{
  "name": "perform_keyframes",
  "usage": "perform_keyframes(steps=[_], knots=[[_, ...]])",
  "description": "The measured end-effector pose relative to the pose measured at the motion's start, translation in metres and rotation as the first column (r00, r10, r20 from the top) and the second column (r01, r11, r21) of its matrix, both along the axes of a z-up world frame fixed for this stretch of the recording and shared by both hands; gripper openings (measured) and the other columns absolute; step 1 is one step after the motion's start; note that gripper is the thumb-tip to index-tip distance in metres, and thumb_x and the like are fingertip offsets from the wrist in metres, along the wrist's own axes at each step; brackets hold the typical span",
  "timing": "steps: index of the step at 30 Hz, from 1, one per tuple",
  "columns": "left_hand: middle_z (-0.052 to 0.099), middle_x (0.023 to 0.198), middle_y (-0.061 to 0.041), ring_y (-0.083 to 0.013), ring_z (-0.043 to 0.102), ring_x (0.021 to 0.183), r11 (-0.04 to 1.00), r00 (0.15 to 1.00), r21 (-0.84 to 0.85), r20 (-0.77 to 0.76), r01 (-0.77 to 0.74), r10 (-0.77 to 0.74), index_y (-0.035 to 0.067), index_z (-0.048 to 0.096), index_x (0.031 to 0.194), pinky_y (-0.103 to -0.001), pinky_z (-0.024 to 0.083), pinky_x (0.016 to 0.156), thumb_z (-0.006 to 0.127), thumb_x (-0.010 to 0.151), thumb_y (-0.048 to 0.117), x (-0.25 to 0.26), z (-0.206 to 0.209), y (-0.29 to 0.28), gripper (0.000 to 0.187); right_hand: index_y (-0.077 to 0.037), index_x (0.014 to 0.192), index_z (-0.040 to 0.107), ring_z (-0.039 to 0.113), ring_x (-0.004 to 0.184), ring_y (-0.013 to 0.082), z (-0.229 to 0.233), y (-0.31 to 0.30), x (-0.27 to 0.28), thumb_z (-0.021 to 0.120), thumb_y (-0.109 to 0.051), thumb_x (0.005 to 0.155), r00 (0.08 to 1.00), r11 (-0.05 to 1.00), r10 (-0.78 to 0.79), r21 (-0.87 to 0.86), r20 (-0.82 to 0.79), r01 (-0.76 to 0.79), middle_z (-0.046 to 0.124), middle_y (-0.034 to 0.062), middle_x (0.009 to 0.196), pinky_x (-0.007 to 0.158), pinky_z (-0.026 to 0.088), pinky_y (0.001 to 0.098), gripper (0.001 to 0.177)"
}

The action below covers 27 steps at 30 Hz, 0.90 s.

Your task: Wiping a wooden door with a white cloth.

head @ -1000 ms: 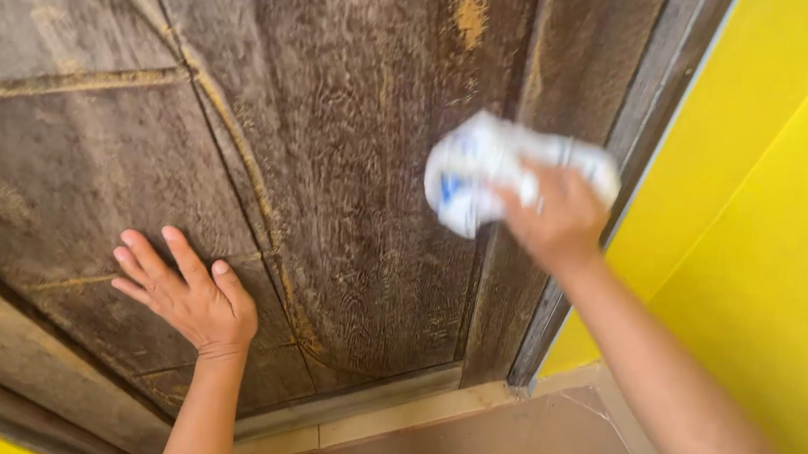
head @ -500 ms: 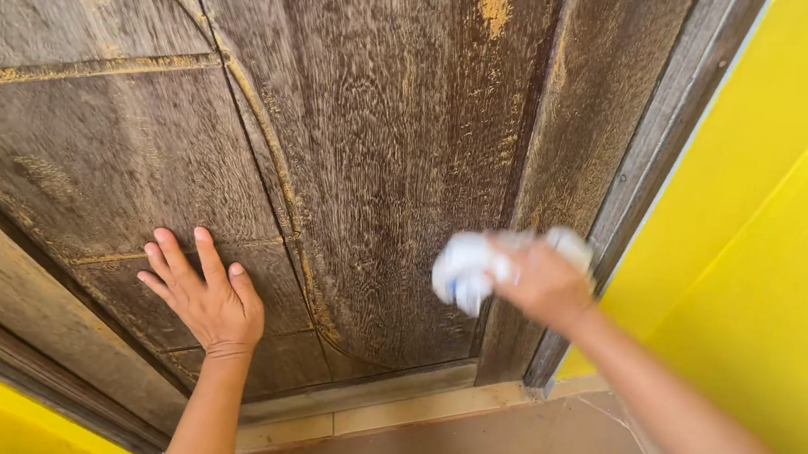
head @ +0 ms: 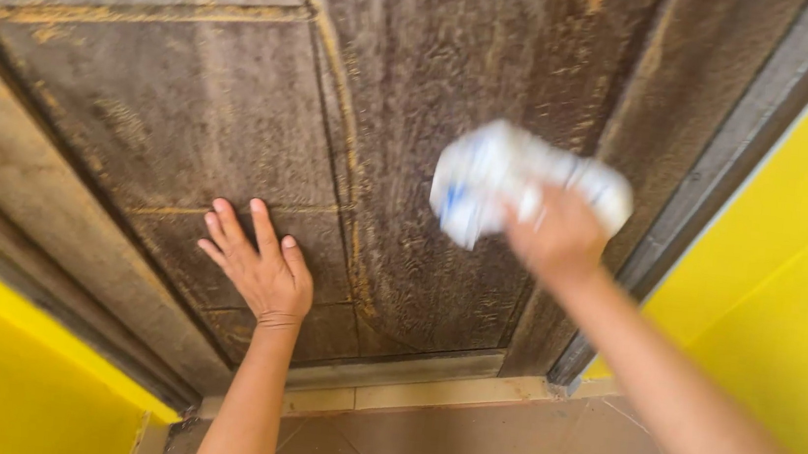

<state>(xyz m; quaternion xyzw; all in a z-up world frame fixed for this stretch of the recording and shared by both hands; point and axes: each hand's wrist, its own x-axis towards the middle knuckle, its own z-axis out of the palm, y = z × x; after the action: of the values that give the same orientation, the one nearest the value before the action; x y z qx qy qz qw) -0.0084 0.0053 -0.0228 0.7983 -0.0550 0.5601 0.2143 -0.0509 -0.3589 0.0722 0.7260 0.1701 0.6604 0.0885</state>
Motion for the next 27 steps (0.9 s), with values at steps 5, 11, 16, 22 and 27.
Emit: perform_keyframes(steps=[5,11,16,22,27], knots=[[0.017,0.172,-0.025,-0.0489,0.017,0.159,0.999,0.998,0.03,-0.055,0.012,-0.01,0.012,0.037,0.164,-0.07,0.01,0.127,0.049,0.109,0.02,-0.012,-0.012,0.013,0.056,-0.011,0.107,0.074,0.064,0.07,0.0192,-0.136,0.019,-0.024,0.07,-0.019,0.088,0.839,0.89,0.101,-0.327,-0.535,-0.316,0.075,0.0075,0.126,0.062,0.055,0.0334,0.021],[0.019,0.17,-0.025,-0.0483,0.018,0.157,0.997,0.988,0.059,-0.15,0.04,-0.031,0.012,0.043,0.159,-0.067,0.013,0.126,0.053,0.105,0.021,-0.022,-0.01,0.033,0.056,-0.023,0.112,0.074,0.065,0.078,0.0185,-0.137,0.022,-0.013,0.067,-0.019,0.087,0.848,0.85,0.125,-0.385,-0.515,-0.359,0.068,0.007,0.134,0.068,0.055,0.0283,0.026],[0.019,0.171,-0.023,-0.0467,0.018,0.158,0.998,0.985,0.06,-0.174,0.017,-0.006,0.016,0.044,0.159,-0.065,0.014,0.127,0.053,0.104,0.022,-0.023,-0.019,0.054,0.056,-0.017,0.121,0.079,0.063,0.08,0.0173,0.007,0.028,0.01,0.066,-0.034,0.099,0.961,0.987,0.123,-0.075,-0.248,-0.145,0.07,0.0052,0.096,0.066,0.053,0.0339,0.031],[0.017,0.17,-0.025,-0.0484,0.018,0.157,0.998,0.978,0.052,-0.21,0.019,-0.007,0.015,0.043,0.16,-0.064,0.016,0.126,0.053,0.104,0.021,-0.026,-0.018,0.072,0.057,-0.031,0.121,0.078,0.061,0.09,0.018,0.128,0.064,-0.009,0.059,-0.035,0.107,0.987,1.0,-0.017,-0.008,0.158,0.019,0.075,0.0028,0.116,0.064,0.049,0.0309,0.024],[0.017,0.171,-0.023,-0.0472,0.019,0.157,0.998,0.982,0.06,-0.189,0.032,-0.02,0.018,0.042,0.16,-0.062,0.018,0.127,0.054,0.104,0.021,-0.029,-0.015,0.077,0.057,-0.018,0.116,0.078,0.068,0.088,0.0289,0.018,0.084,0.012,0.07,-0.038,0.103,0.995,0.999,-0.014,0.052,0.097,0.009,0.071,0.0106,0.097,0.062,0.052,0.0362,0.025]])
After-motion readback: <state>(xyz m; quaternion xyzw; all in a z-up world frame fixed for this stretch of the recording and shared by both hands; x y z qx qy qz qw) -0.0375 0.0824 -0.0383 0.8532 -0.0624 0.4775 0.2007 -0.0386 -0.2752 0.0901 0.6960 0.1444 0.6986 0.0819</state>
